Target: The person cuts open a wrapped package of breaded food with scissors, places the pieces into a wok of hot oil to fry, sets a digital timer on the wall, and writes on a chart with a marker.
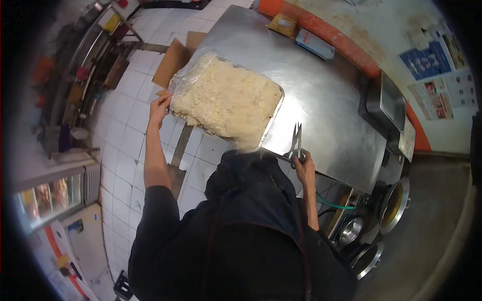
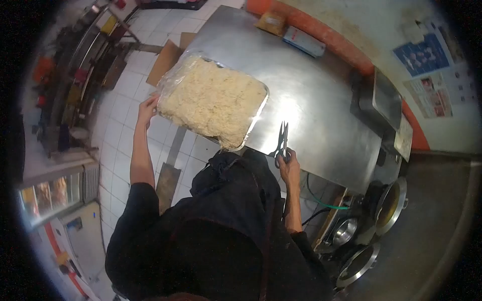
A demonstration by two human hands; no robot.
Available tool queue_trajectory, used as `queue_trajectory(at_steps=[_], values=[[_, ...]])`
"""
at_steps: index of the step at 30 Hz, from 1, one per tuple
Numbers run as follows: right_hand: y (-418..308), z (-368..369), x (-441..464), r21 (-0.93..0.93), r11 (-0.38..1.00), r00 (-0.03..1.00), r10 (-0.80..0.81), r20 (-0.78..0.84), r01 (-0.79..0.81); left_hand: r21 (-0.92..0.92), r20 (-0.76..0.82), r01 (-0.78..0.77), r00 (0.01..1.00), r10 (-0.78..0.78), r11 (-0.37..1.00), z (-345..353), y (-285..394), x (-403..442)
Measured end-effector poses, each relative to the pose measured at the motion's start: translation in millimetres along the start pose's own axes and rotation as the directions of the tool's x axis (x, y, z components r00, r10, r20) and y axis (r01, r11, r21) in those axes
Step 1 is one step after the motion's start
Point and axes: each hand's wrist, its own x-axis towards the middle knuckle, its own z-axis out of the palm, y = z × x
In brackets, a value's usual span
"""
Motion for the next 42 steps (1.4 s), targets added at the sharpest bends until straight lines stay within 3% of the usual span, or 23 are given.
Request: queue_trajectory(at_steps=[7,9,11,12,14,15,17,18,20,25,26,27,29,31,32,33,37,38,40,42], values=[[-8,-3,-5,0.114,0.983,0.981,0.155,-0.116,-0.142,-0.066,-0.022,0.026,0.999,-0.027,0.997,5,-21,-35],[-19,-7,8,0.052,0.983,0.977,0.179,-0.120,-0.174,-0.073,-0.030,0.051,0.998,-0.053,0.996,16,-27,-58],[-22,-10,25,-0.016,0.994,0.982,0.105,-0.158,-0.109,-0.246,-0.045,0.057,0.997,-0.071,0.968,30,-31,-81],[-16,-8,38,-0.014,0.994,0.982,0.108,-0.158,-0.112,-0.243,-0.044,0.058,0.997,-0.071,0.968,35,-36,-88],[9,-5,68,-0.145,0.980,0.971,-0.159,-0.181,0.133,-0.271,-0.043,0.066,0.996,-0.080,0.960,47,-44,-99],[9,-7,79,-0.142,0.982,0.970,-0.152,-0.188,0.126,-0.267,-0.035,0.065,0.996,-0.077,0.962,49,-42,-103],[8,-12,100,-0.392,0.915,0.988,-0.132,-0.081,0.090,-0.247,-0.026,0.125,0.990,-0.135,0.961,56,-34,-112],[-1,-15,106,-0.391,0.917,0.989,-0.120,-0.091,0.076,-0.248,-0.020,0.087,0.995,-0.095,0.965,53,-44,-109],[-24,-25,115,-0.540,0.841,1.000,0.003,-0.004,-0.005,-0.233,0.020,0.086,0.996,-0.084,0.969,46,-38,-107],[-23,-21,134,-0.553,0.823,0.989,0.077,-0.126,-0.134,-0.074,0.112,0.084,0.991,-0.076,0.994,42,-18,-77],[-23,-22,131,-0.547,0.828,0.990,0.070,-0.124,-0.127,-0.077,0.072,0.109,0.992,-0.103,0.991,46,-12,-73],[-25,-21,129,-0.513,0.845,0.985,0.086,-0.153,-0.153,-0.080,0.032,0.133,0.991,-0.131,0.988,50,-7,-69],[-27,-18,119,-0.412,0.910,0.983,-0.038,-0.178,-0.040,-0.077,0.055,0.093,0.995,-0.089,0.993,56,-9,-55],[-26,-6,110,-0.307,0.950,0.966,-0.123,-0.226,0.049,-0.083,-0.034,0.023,0.999,-0.026,0.996,64,-7,-48],[-24,0,106,-0.144,0.976,0.965,-0.188,-0.181,0.163,-0.073,-0.008,0.007,1.000,-0.007,0.997,65,-7,-45],[-43,4,95,-0.020,0.998,0.986,-0.067,-0.156,0.064,-0.062,0.003,0.018,1.000,-0.018,0.998,64,-10,-40],[-49,39,100,0.247,0.962,0.993,-0.115,-0.002,0.112,-0.021,0.049,0.040,0.998,-0.039,0.999,56,-22,-26],[-68,34,94,0.238,0.971,1.000,-0.017,-0.004,0.017,-0.009,0.081,0.026,0.996,-0.025,1.000,58,-21,-25],[-73,40,93,0.278,0.960,0.996,0.043,-0.076,-0.021,-0.080,0.079,0.084,0.994,-0.078,0.993,59,-22,-22],[-74,43,97,0.325,0.944,0.990,0.095,-0.103,-0.056,-0.026,0.156,0.092,0.984,-0.087,0.995,55,-26,-11]])
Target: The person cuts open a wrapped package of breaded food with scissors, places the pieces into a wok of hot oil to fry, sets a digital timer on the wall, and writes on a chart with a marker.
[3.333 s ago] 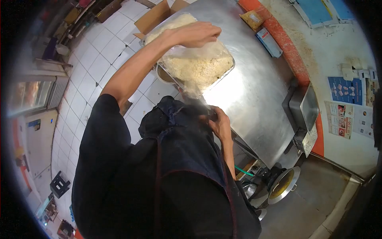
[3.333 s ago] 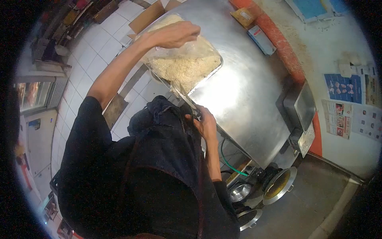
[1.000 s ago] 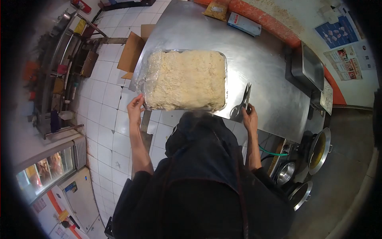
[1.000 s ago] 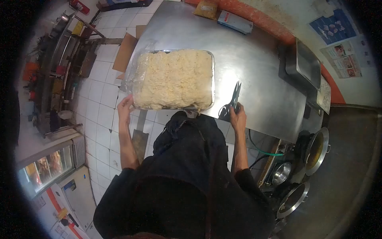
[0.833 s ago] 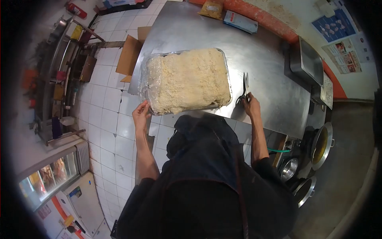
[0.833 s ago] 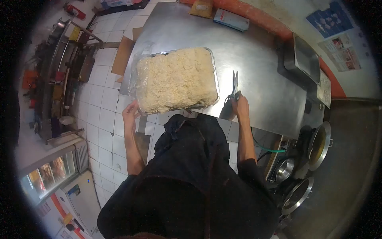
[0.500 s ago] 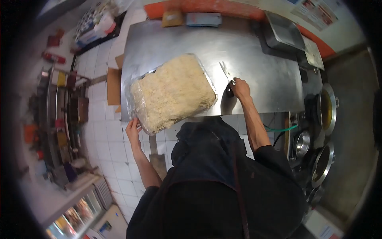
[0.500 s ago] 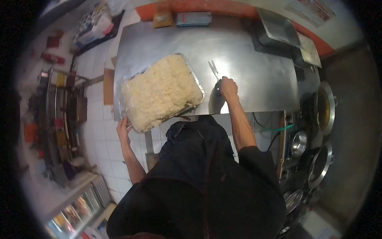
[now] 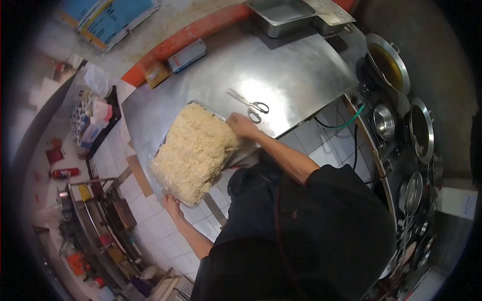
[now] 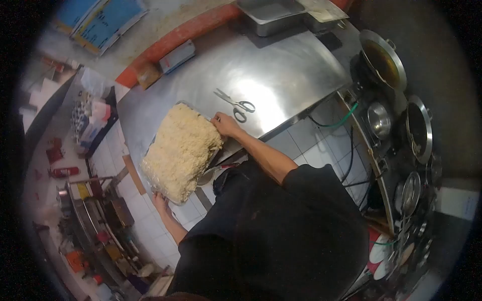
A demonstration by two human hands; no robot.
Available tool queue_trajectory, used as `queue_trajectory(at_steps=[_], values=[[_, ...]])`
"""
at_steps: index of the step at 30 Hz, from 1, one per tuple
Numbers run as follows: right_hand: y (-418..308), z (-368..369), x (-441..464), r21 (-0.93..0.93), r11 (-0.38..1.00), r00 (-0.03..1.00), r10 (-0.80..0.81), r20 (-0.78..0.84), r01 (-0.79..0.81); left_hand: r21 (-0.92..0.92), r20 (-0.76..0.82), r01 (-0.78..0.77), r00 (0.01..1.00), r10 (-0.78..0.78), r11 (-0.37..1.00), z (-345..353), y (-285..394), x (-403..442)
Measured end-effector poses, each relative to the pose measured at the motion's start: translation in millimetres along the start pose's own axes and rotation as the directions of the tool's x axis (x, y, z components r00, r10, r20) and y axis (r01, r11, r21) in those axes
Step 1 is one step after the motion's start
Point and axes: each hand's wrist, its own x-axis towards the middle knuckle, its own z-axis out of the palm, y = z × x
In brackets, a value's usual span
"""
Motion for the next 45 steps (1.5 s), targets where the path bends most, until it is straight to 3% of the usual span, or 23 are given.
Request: queue_trajectory(at_steps=[2,5,10,11,13,15,16,18,19,21,22,24,25,28,30,34,36,37,39,40,42,45], values=[[17,8,12,-0.073,0.996,0.998,-0.043,0.052,0.047,0.045,0.058,0.015,0.998,-0.018,0.999,7,5,2],[16,5,7,-0.100,0.991,0.994,-0.078,0.075,0.085,-0.017,0.071,-0.041,0.997,0.042,0.999,19,15,-13],[37,0,-20,-0.093,0.985,0.987,-0.137,0.084,0.145,-0.008,0.221,-0.167,0.961,0.164,0.986,10,8,0],[38,-1,-31,-0.100,0.983,0.985,-0.145,0.090,0.154,-0.057,0.205,-0.098,0.973,0.108,0.994,10,10,0],[39,-7,-49,-0.064,0.997,0.995,-0.040,0.097,0.046,-0.107,0.203,-0.044,0.977,0.065,0.993,16,13,-4],[39,-3,-70,0.020,0.995,0.994,0.099,-0.036,-0.098,-0.213,0.221,0.042,0.975,0.007,0.976,24,10,-5],[38,-4,-78,0.023,0.996,0.995,0.088,-0.055,-0.087,-0.217,0.235,0.029,0.972,0.024,0.976,34,12,-9],[34,-6,-94,0.086,0.953,0.950,0.298,-0.096,-0.291,-0.046,0.181,0.041,0.983,-0.032,0.998,46,17,-16],[33,-6,-100,0.092,0.954,0.949,0.295,-0.109,-0.285,-0.046,0.193,0.032,0.981,-0.022,0.998,46,8,-9],[32,-9,-109,0.152,0.953,0.953,0.280,-0.116,-0.262,0.019,0.165,-0.232,0.960,0.226,0.972,40,-8,6],[29,-11,-112,0.141,0.954,0.954,0.280,-0.104,-0.265,0.023,0.180,-0.239,0.956,0.231,0.971,34,-9,11],[34,-12,-122,0.153,0.969,0.959,0.221,-0.178,-0.195,0.234,0.105,-0.333,0.943,0.317,0.913,31,-10,6],[36,-13,-127,0.152,0.981,0.959,0.156,-0.237,-0.122,0.232,0.107,-0.334,0.942,0.317,0.914,32,-9,-3],[44,-34,-152,0.199,0.972,0.958,0.172,-0.231,-0.127,0.304,0.084,-0.328,0.945,0.317,0.894,47,0,-42],[46,-54,-172,0.214,0.962,0.943,0.220,-0.249,-0.168,0.193,0.126,-0.459,0.888,0.442,0.867,69,8,-67],[69,-94,-198,0.249,0.949,0.919,0.263,-0.294,-0.192,0.207,0.180,-0.454,0.889,0.422,0.867,106,17,-83],[73,-122,-204,0.267,0.901,0.865,0.412,-0.286,-0.341,0.387,0.271,-0.519,0.854,0.443,0.762,132,28,-80],[85,-133,-204,0.256,0.901,0.867,0.415,-0.274,-0.350,0.393,0.260,-0.504,0.863,0.432,0.769,148,34,-82],[113,-157,-200,0.383,0.895,0.841,0.381,-0.384,-0.230,0.452,0.341,-0.518,0.853,0.396,0.727,195,45,-88],[125,-171,-200,0.374,0.898,0.845,0.377,-0.379,-0.233,0.450,0.332,-0.510,0.858,0.392,0.733,219,45,-101],[144,-210,-185,0.398,0.913,0.812,0.295,-0.503,-0.086,0.376,0.292,-0.497,0.865,0.409,0.782,283,53,-118],[219,-260,-166,0.479,0.870,0.804,0.368,-0.468,-0.120,0.396,0.377,-0.579,0.810,0.449,0.712,361,49,-136]])
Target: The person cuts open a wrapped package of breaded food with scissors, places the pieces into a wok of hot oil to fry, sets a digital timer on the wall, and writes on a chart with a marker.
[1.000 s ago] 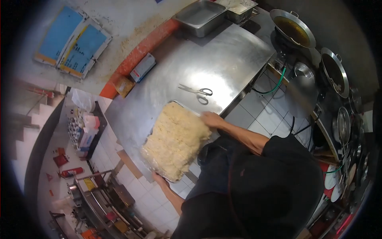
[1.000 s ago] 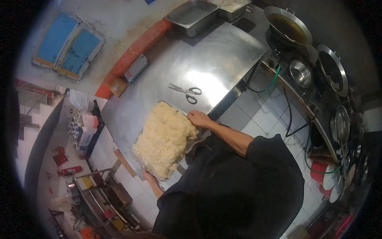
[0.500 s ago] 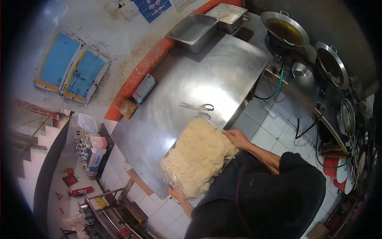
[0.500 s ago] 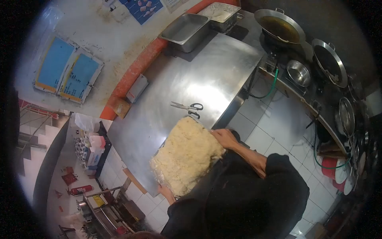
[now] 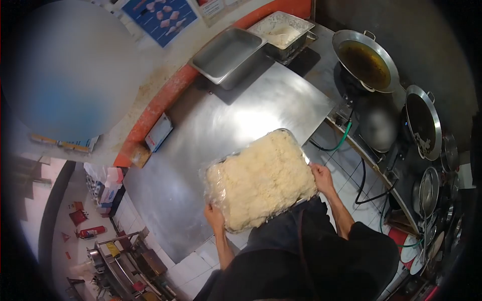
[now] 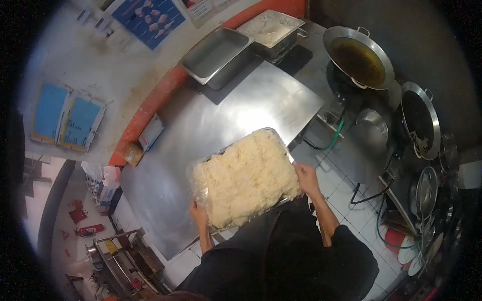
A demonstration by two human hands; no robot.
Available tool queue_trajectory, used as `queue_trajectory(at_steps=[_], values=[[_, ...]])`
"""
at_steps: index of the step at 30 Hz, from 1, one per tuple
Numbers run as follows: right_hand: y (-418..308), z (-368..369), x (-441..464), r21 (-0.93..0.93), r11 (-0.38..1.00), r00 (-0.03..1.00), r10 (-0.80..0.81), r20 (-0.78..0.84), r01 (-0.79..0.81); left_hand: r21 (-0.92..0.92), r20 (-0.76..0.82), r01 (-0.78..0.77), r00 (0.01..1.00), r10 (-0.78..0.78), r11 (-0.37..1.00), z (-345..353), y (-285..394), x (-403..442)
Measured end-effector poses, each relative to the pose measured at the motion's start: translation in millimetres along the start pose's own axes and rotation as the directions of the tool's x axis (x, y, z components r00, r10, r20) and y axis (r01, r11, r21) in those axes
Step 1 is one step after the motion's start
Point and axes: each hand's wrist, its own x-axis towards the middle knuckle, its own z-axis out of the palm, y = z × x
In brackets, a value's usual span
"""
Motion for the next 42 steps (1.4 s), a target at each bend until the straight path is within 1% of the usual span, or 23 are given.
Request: queue_trajectory(at_steps=[1,4,6,10,16,18,20,21,22,24,25,26,27,28,29,30,32,34,36,38,39,40,42], values=[[-20,-17,13,-0.058,0.998,0.999,-0.040,-0.036,0.038,0.022,0.041,0.085,0.995,-0.086,0.996,23,1,9],[-65,-61,53,-0.075,0.997,0.997,-0.038,-0.073,0.033,-0.002,0.060,0.128,0.990,-0.128,0.992,100,24,17],[-68,-86,85,-0.121,0.993,0.999,-0.007,-0.051,0.001,-0.052,0.053,0.104,0.993,-0.101,0.993,140,43,19],[-82,-113,155,-0.206,0.973,0.988,-0.123,-0.093,0.102,-0.171,0.117,0.138,0.986,-0.119,0.976,197,63,34],[-83,-123,247,-0.335,0.925,0.981,-0.192,-0.013,0.177,-0.077,0.134,0.092,0.988,-0.081,0.993,227,102,64],[-89,-121,266,-0.320,0.928,0.979,-0.202,0.004,0.192,-0.108,0.181,0.103,0.980,-0.082,0.989,233,91,73],[-85,-122,286,-0.308,0.943,0.992,-0.111,0.067,0.126,-0.152,0.238,0.116,0.968,-0.078,0.982,229,85,77],[-79,-123,295,-0.335,0.937,0.994,-0.077,0.072,0.097,-0.165,0.394,0.260,0.902,-0.178,0.951,217,89,79],[-75,-125,301,-0.361,0.930,0.996,-0.049,0.071,0.072,-0.147,0.421,0.258,0.890,-0.176,0.955,209,95,77],[-107,-125,279,-0.322,0.946,0.996,0.047,0.073,-0.021,-0.311,0.491,0.294,0.864,-0.112,0.903,198,100,75],[-93,-121,284,-0.271,0.962,1.000,-0.024,0.004,0.024,-0.316,0.543,0.265,0.838,-0.055,0.911,188,93,79],[-75,-121,282,-0.232,0.971,0.992,-0.087,-0.091,0.064,-0.234,0.564,0.363,0.806,-0.179,0.902,181,86,82],[-102,-125,257,-0.233,0.966,0.991,0.095,-0.095,-0.115,-0.217,0.528,0.342,0.829,-0.185,0.914,173,82,82],[-58,-125,264,-0.155,0.988,0.980,-0.043,-0.196,0.012,-0.233,0.561,0.346,0.811,-0.165,0.909,163,75,86],[-57,-124,244,-0.201,0.980,0.931,-0.077,-0.357,0.004,-0.158,0.514,0.315,0.836,-0.195,0.936,149,98,79],[-54,-126,230,-0.025,0.989,0.925,0.128,-0.357,-0.147,-0.145,0.538,0.295,0.824,-0.175,0.944,138,85,88],[-18,-130,198,0.004,0.994,0.906,0.099,-0.411,-0.106,-0.189,0.459,0.287,0.871,-0.173,0.939,126,96,91],[10,-122,142,-0.087,0.991,0.862,0.046,-0.505,-0.103,-0.227,0.464,0.263,0.875,-0.133,0.938,107,82,114],[54,-107,83,-0.041,0.972,0.825,0.174,-0.537,-0.232,-0.287,0.386,0.198,0.919,-0.076,0.937,107,70,140],[144,-90,28,-0.464,0.837,0.797,-0.056,-0.601,-0.291,-0.311,0.426,0.079,0.903,0.064,0.947,104,73,168],[149,-85,-14,-0.401,0.790,0.825,0.221,-0.520,-0.464,-0.368,0.368,-0.009,0.917,0.155,0.930,107,93,166],[170,-76,-55,-0.351,0.701,0.777,0.487,-0.400,-0.620,-0.418,0.304,-0.098,0.922,0.241,0.903,107,115,164],[231,-42,-135,-0.345,0.703,0.759,0.432,-0.487,-0.622,-0.434,0.318,-0.163,0.892,0.320,0.886,108,146,167]])
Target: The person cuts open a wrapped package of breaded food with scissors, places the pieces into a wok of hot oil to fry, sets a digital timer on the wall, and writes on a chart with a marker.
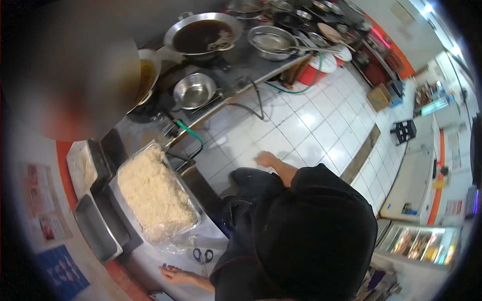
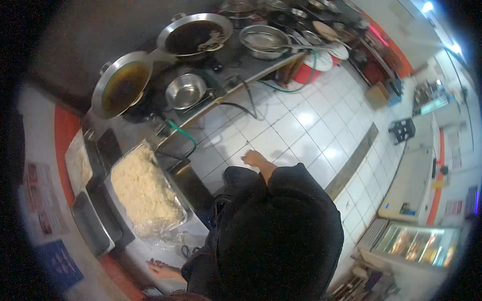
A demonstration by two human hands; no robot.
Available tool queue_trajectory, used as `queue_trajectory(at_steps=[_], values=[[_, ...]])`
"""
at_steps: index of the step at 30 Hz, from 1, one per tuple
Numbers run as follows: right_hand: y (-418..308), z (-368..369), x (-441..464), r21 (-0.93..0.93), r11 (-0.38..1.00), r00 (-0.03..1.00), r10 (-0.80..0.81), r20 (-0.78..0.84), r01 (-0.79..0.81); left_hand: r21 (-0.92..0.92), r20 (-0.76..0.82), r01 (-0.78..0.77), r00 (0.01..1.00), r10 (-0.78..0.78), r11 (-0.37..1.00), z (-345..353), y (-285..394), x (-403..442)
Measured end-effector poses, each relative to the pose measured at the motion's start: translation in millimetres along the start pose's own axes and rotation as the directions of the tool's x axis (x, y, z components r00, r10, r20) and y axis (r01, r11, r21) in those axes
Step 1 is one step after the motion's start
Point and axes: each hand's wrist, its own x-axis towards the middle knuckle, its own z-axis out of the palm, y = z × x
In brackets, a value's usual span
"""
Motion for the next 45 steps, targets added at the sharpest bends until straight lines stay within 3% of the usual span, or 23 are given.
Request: queue_trajectory(at_steps=[4,5,7,8,10,12,13,14,16,18,20,22,24,25,28,33,39,40,41,42,43,44,45], values=[[56,14,-133,0.455,0.734,0.823,0.568,-0.003,-0.505,0.142,-0.027,-0.116,0.992,0.121,0.983,55,61,7],[66,13,-161,0.491,0.723,0.827,0.562,-0.009,-0.486,0.104,0.047,-0.347,0.938,0.344,0.932,67,39,28],[89,15,-194,0.539,0.692,0.820,0.572,-0.002,-0.481,-0.012,0.095,-0.381,0.920,0.380,0.925,88,33,27],[108,22,-199,0.551,0.671,0.808,0.589,0.008,-0.496,-0.080,0.092,-0.188,0.976,0.195,0.979,116,60,2],[136,26,-206,0.465,0.808,0.907,0.420,-0.023,-0.363,-0.132,0.218,-0.278,0.928,0.301,0.951,151,91,-49],[145,13,-205,0.664,0.570,0.808,0.582,0.090,-0.484,-0.122,0.411,-0.207,0.880,0.240,0.971,174,92,-80],[148,7,-200,0.682,0.550,0.803,0.589,0.092,-0.482,-0.119,0.410,-0.191,0.885,0.223,0.974,192,97,-107],[169,18,-190,0.640,0.677,0.872,0.488,-0.020,-0.364,-0.117,0.405,-0.170,0.891,0.204,0.978,212,103,-139],[171,-2,-189,0.768,0.544,0.860,0.510,0.018,-0.339,-0.215,0.482,-0.100,0.854,0.195,0.971,242,105,-201],[190,-4,-178,0.797,0.567,0.920,0.391,-0.038,-0.209,-0.243,0.554,-0.249,0.758,0.344,0.938,265,99,-250],[196,-21,-177,0.856,0.483,0.937,0.348,0.005,-0.184,-0.197,0.637,-0.139,0.734,0.235,0.970,279,118,-305],[210,-30,-172,0.897,0.356,0.929,0.345,0.132,-0.260,-0.163,0.676,-0.214,0.687,0.267,0.963,289,117,-337],[229,-24,-160,0.871,0.447,0.943,0.328,0.055,-0.206,-0.132,0.692,-0.268,0.665,0.283,0.954,294,128,-357],[229,-33,-160,0.894,0.386,0.935,0.342,0.090,-0.227,-0.123,0.733,-0.324,0.607,0.306,0.938,299,134,-362],[227,-56,-147,0.906,0.341,0.934,0.332,0.133,-0.250,-0.057,0.734,-0.348,0.621,0.276,0.936,308,135,-356],[203,-96,-109,0.929,0.187,0.896,0.377,0.233,-0.320,-0.001,0.662,-0.321,0.710,0.241,0.947,314,127,-323],[144,-152,-35,0.913,0.229,0.896,0.377,0.236,-0.337,0.025,0.652,-0.242,0.739,0.168,0.970,343,113,-266],[148,-155,-5,0.595,0.795,0.928,0.125,-0.352,0.119,0.025,0.645,-0.267,0.741,0.188,0.963,349,113,-255],[155,-161,30,-0.132,0.900,0.682,-0.405,-0.609,0.416,0.020,0.647,-0.264,0.739,0.189,0.964,356,115,-242],[125,-216,38,-0.001,0.918,0.742,-0.322,-0.589,0.398,0.013,0.637,-0.251,0.748,0.185,0.968,363,116,-228],[100,-266,56,0.086,0.899,0.683,-0.262,-0.681,0.430,0.011,0.629,-0.236,0.757,0.177,0.972,368,118,-215],[36,-346,41,0.606,0.742,0.847,0.100,-0.522,0.286,0.015,0.633,-0.231,0.755,0.170,0.973,371,119,-201],[-3,-399,43,0.578,0.664,0.723,0.081,-0.686,0.474,0.015,0.607,-0.266,0.768,0.203,0.964,375,122,-187]])
